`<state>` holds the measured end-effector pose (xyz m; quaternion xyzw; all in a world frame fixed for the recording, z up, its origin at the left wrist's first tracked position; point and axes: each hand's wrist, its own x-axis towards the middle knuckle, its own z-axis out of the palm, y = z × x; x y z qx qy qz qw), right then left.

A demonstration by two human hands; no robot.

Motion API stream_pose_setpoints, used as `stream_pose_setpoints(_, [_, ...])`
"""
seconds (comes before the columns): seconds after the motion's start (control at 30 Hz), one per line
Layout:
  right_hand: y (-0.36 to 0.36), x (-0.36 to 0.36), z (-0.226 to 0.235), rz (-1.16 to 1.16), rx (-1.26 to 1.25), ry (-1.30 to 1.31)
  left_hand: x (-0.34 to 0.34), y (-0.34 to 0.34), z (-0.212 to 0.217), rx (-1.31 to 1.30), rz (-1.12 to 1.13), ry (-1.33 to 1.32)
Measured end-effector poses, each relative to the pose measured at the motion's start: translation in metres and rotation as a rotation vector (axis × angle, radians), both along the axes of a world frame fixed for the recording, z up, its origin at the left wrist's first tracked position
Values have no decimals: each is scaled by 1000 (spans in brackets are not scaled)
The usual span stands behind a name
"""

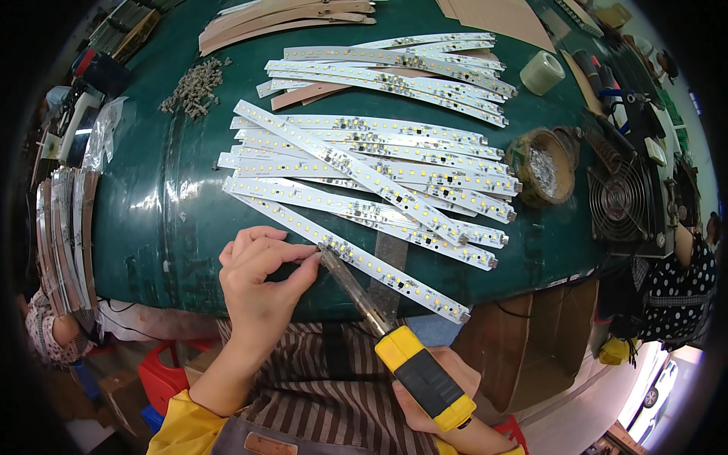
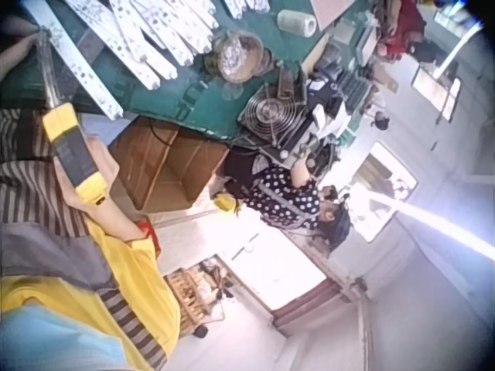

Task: The person arranges LED strips on the table, places small electronic components onto each strip by hand, and solders them using a handheld soldering tool before stacking the finished strips.

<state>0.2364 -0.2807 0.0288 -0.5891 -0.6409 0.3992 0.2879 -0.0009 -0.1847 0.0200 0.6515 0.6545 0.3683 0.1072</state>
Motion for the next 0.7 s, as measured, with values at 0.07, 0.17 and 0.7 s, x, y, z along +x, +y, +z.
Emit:
stream_pose_setpoints(0.07, [-5, 3, -4, 2, -6, 1, 0, 0, 1, -10, -3, -8])
stream_pose_setpoints(0.17, [-19, 13, -20, -81, -130, 124, -1, 0, 3, -32, -16, -25])
stream_pose_setpoints(0.7, [-17, 16, -13, 80, -105, 216, -3, -2, -2, -8, -25, -71])
